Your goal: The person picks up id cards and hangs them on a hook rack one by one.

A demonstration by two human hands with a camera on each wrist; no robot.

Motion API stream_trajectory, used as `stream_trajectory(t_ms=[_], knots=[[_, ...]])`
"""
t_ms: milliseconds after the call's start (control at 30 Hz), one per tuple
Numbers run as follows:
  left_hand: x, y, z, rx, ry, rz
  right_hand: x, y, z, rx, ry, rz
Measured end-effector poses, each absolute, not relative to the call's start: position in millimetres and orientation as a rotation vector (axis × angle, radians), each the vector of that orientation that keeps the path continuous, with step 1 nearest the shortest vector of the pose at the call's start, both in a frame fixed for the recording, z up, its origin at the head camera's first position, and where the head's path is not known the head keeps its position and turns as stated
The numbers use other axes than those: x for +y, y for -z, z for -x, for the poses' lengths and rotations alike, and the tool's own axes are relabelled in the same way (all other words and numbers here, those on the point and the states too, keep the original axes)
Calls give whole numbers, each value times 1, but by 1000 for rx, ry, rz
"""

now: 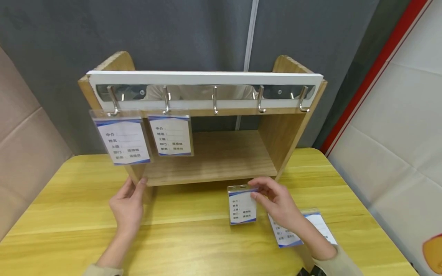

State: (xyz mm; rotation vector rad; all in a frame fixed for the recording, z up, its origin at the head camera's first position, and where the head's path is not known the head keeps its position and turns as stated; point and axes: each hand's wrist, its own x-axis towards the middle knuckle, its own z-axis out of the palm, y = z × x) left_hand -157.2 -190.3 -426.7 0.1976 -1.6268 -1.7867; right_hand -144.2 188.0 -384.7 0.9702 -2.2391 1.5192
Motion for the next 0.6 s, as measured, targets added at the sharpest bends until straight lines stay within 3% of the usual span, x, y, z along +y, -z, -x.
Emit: stream_trajectory(t_ms=[600], knots=[[-190,426,157,-1637,1781,-208,174,360,150,-2070,-1535,-1046]])
